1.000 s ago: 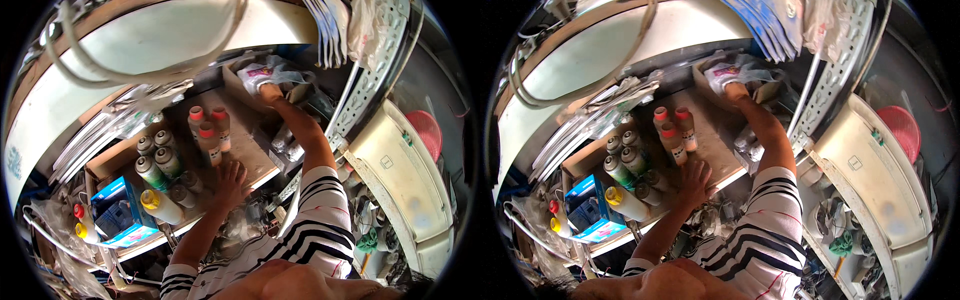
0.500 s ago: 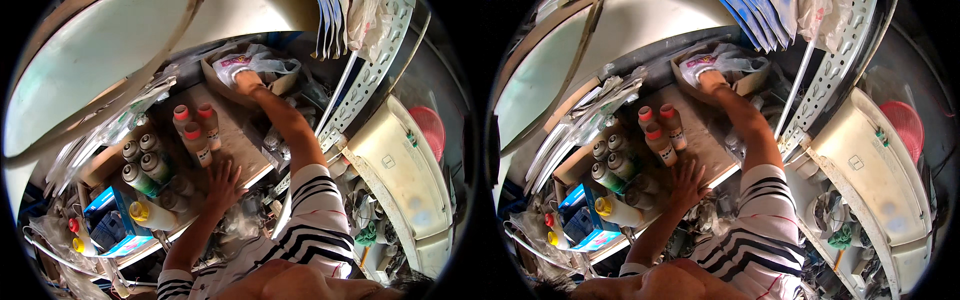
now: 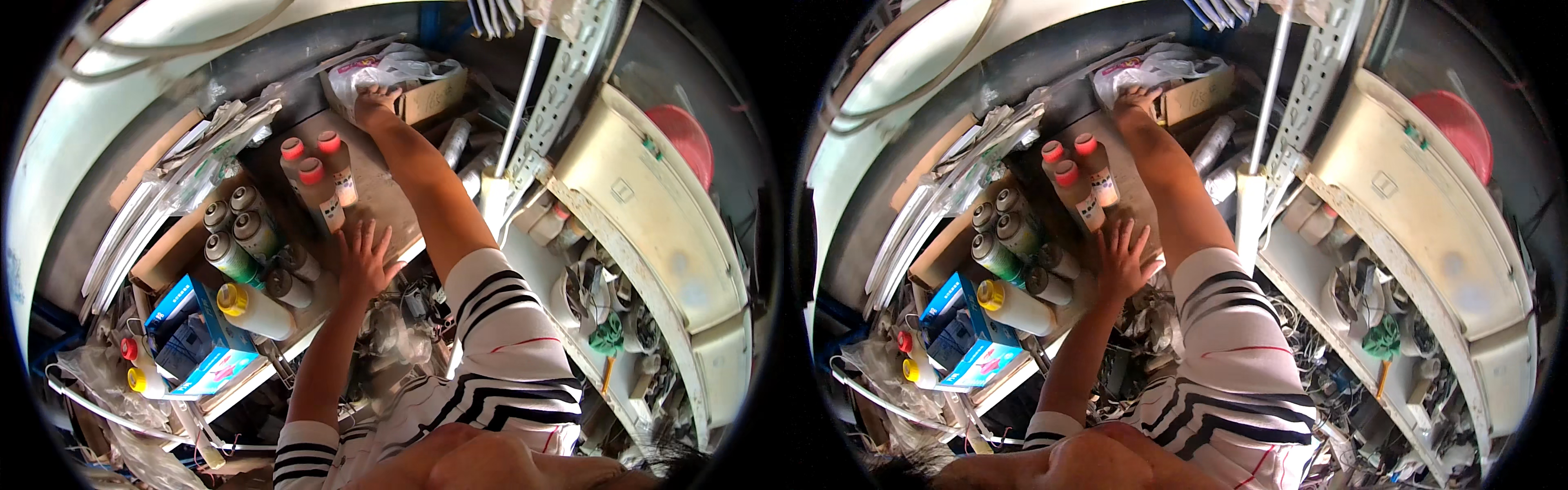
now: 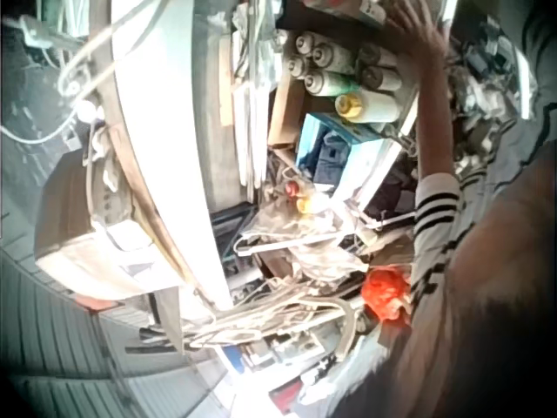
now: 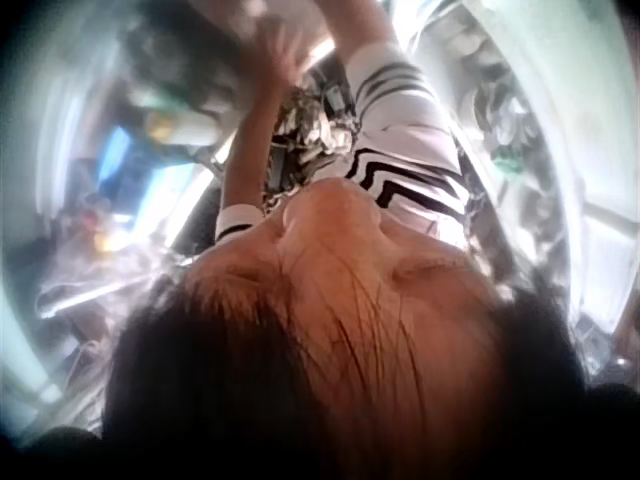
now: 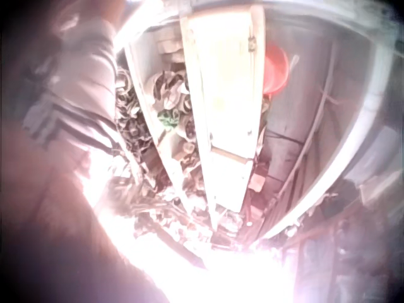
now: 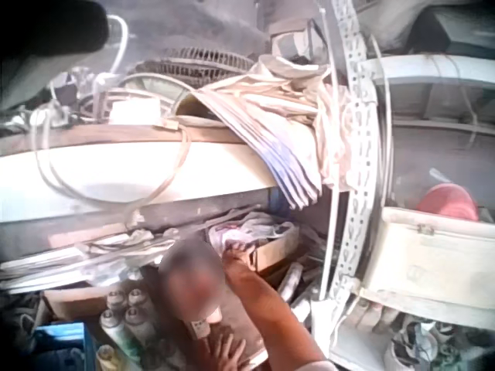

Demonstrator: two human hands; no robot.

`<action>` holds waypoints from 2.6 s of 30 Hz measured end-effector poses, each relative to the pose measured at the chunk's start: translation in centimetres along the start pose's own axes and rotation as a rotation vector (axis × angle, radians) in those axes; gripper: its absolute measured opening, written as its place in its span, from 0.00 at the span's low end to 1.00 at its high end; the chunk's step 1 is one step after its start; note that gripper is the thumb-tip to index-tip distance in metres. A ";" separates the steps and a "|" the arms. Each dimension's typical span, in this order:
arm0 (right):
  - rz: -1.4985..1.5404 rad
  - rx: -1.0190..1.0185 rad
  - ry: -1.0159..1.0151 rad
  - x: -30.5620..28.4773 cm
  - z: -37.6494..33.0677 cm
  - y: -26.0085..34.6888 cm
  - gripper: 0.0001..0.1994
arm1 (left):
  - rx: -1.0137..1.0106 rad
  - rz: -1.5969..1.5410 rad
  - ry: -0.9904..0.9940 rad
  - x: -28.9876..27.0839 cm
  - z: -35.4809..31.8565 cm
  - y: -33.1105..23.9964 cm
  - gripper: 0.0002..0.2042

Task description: The person handles several plastic bottles on a storage shelf, unscrewing a cap from one, pouring liquid into another, and then rearranging various bottles, cans, and a plastic bag across the shelves.

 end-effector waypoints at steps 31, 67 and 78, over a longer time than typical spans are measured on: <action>0.175 0.160 -0.177 3.8 -48.7 -28.3 0.34 | 0.223 -0.085 -0.154 -1.6 -0.3 -1.3 0.27; -0.174 0.154 0.293 19.9 -42.3 -32.8 0.57 | 0.309 -0.073 -0.171 8.9 35.6 -5.5 0.17; -0.090 0.232 0.288 18.9 -42.1 -32.3 0.51 | 0.392 0.002 -0.147 17.6 47.9 -8.1 0.15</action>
Point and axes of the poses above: each hand's wrist, its own z-axis towards the middle knuckle, its own x-axis out of the palm, y = z × x, the point moved 7 cm from there along z, towards the middle knuckle, and after that the axes turned 12 degrees about -y, right-handed, at the moved point
